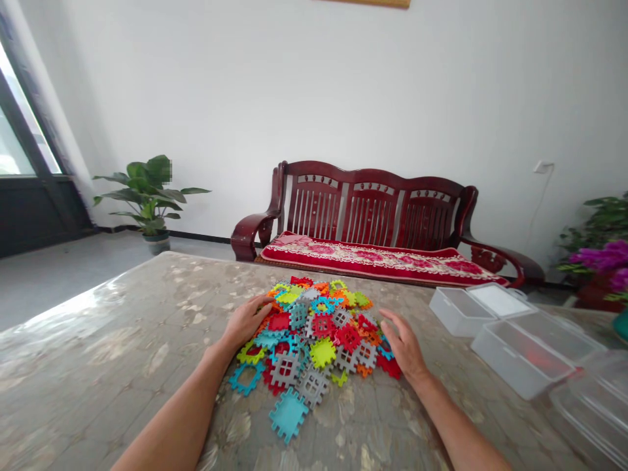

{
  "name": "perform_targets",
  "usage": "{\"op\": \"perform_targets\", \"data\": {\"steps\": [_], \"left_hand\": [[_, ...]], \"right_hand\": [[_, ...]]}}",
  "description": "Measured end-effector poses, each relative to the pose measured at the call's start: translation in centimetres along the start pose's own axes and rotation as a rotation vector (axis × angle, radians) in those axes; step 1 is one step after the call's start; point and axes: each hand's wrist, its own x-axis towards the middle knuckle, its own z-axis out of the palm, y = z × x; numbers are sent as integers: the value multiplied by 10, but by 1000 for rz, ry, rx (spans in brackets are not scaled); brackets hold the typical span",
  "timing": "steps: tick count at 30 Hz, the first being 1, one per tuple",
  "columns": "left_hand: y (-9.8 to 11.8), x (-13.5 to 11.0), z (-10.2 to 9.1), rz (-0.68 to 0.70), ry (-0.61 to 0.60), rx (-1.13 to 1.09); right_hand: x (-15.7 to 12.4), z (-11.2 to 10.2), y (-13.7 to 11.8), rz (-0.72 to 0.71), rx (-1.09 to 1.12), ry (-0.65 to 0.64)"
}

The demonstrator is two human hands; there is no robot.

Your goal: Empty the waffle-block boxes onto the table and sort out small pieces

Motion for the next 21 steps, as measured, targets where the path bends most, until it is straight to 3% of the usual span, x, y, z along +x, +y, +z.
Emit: {"op": "perform_targets", "data": {"steps": [2, 6, 9, 15, 21], "left_hand": [[-1, 0, 1, 7, 2, -5], [1, -1, 0, -2, 5, -15], [2, -1, 0, -6, 2, -9], [0, 0, 1, -4, -3, 2], [1, -1, 1, -12, 5, 5]], "right_hand": [[-5, -3, -14, -183, -107, -5], [-18, 3, -52, -516, -228, -210], [-25, 11, -78, -671, -277, -332], [-30, 24, -109, -853, -339, -506], [-33, 42, -107, -904, -338, -447]]}}
